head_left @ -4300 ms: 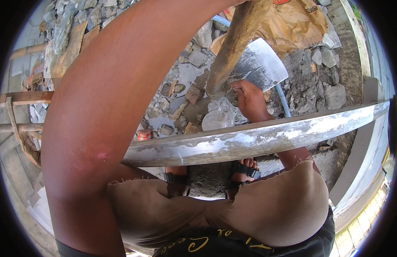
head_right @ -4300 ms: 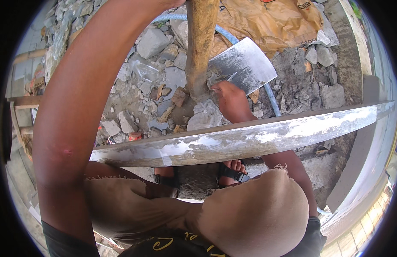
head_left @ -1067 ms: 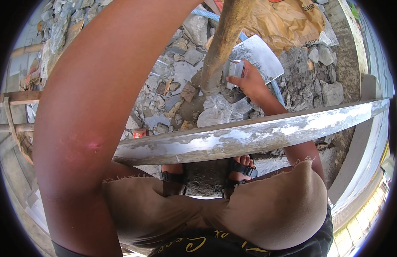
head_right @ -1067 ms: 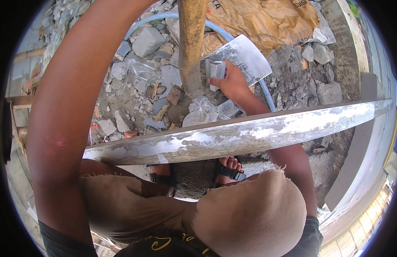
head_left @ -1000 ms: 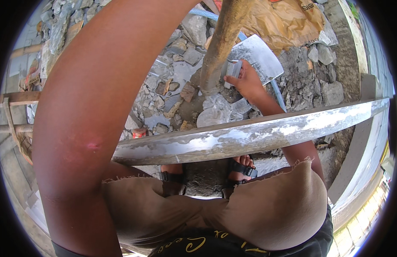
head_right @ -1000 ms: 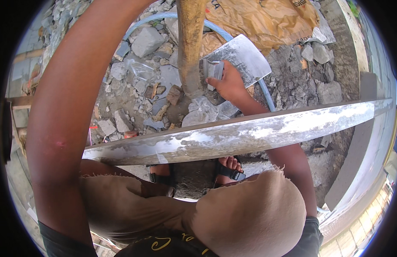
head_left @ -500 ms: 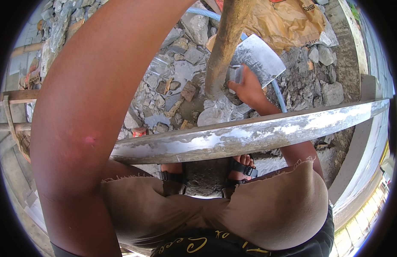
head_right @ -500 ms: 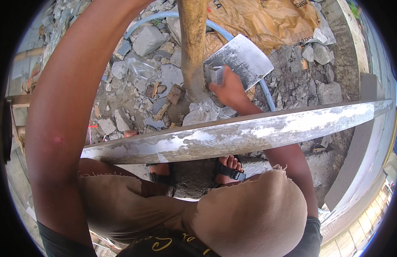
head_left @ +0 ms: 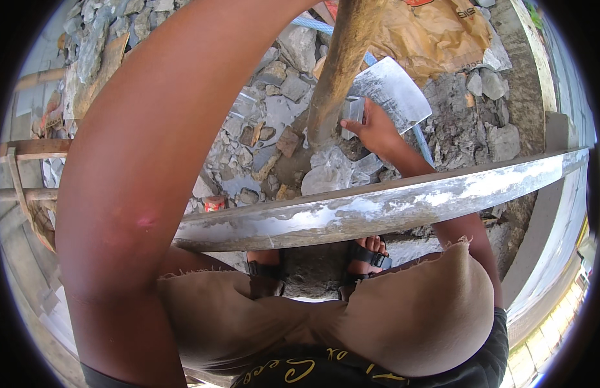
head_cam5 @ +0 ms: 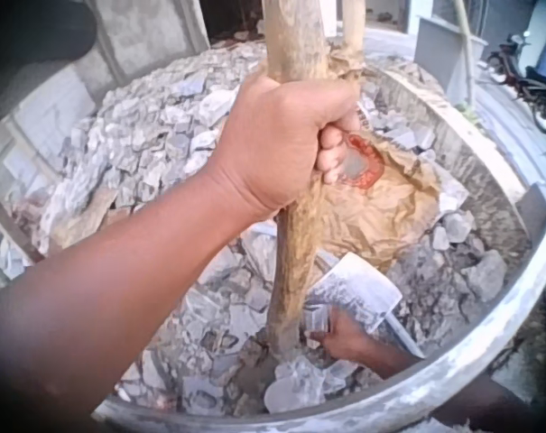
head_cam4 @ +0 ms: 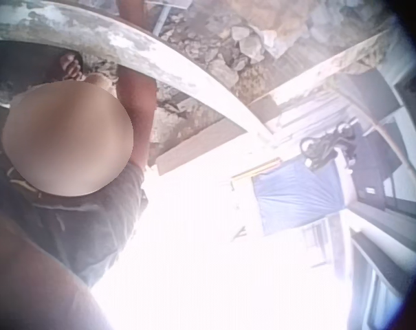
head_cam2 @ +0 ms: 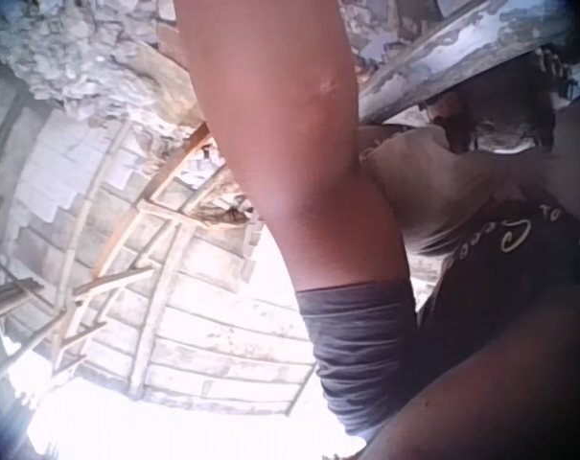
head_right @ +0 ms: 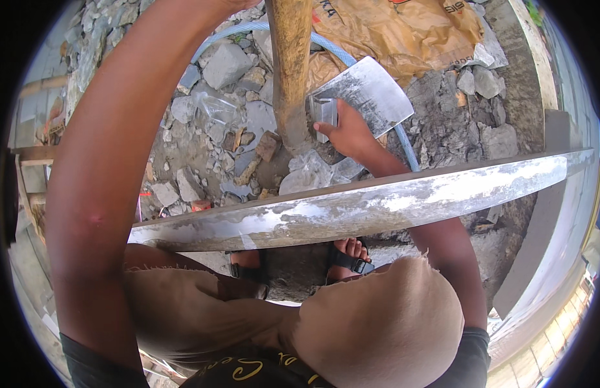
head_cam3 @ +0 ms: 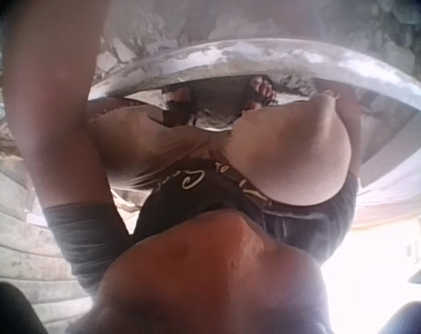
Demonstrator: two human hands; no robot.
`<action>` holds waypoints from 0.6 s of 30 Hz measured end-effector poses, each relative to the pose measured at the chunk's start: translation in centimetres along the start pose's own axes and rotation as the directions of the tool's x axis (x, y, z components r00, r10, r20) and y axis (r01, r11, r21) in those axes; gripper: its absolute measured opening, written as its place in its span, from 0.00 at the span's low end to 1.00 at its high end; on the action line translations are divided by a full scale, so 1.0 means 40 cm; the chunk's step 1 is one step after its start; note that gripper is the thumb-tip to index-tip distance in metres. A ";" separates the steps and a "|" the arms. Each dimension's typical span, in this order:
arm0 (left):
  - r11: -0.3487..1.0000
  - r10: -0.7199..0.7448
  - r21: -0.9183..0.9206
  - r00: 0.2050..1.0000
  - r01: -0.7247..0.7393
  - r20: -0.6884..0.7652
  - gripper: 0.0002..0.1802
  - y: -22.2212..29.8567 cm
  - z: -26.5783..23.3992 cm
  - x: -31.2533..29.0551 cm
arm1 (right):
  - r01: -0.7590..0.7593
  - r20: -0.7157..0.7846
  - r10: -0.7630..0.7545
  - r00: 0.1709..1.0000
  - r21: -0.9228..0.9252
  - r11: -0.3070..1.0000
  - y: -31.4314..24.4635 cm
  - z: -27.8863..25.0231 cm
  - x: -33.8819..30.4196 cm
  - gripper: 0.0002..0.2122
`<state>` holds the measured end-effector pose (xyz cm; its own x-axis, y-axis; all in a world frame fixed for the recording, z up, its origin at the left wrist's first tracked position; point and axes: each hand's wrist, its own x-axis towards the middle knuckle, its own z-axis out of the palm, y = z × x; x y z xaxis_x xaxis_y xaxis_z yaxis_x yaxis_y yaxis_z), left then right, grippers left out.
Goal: The person cleans and scrapes a metal trowel using a wooden handle and water, removing dried concrete residue.
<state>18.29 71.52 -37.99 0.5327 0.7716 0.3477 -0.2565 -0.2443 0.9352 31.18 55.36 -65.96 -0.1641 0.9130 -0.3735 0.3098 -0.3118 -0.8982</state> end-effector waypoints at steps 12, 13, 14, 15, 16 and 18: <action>0.972 0.071 0.223 0.997 -0.069 0.001 0.13 0.015 -0.018 -0.020 | -0.088 -0.041 0.086 0.995 -0.052 0.995 -0.029 0.008 -0.101 0.17; 0.965 0.096 0.245 0.995 -0.095 0.007 0.13 0.016 -0.013 -0.016 | 0.022 -0.029 -0.025 0.999 -0.078 0.997 -0.012 0.015 -0.127 0.19; 0.957 0.116 0.266 0.993 -0.116 0.018 0.13 0.016 -0.006 -0.013 | 0.132 -0.015 -0.134 0.991 -0.103 0.986 0.005 0.014 -0.140 0.21; 0.994 0.025 0.112 0.999 -0.020 -0.041 0.12 0.016 0.006 -0.003 | 0.129 -0.021 -0.132 0.991 -0.108 0.986 0.021 -0.008 -0.137 0.21; 0.997 -0.042 0.068 0.997 0.046 -0.069 0.12 0.019 -0.006 -0.012 | 0.088 -0.058 -0.080 0.995 0.160 0.983 -0.047 -0.002 -0.108 0.22; 0.998 -0.054 -0.022 0.996 0.053 -0.064 0.12 0.006 -0.008 -0.008 | 0.031 -0.103 0.011 0.995 0.396 0.918 -0.109 -0.032 -0.081 0.22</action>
<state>17.79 71.41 -37.89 0.4930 0.8198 0.2915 -0.2454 -0.1904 0.9505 31.55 54.09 -60.56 -0.0632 0.9317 -0.3576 -0.0915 -0.3622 -0.9276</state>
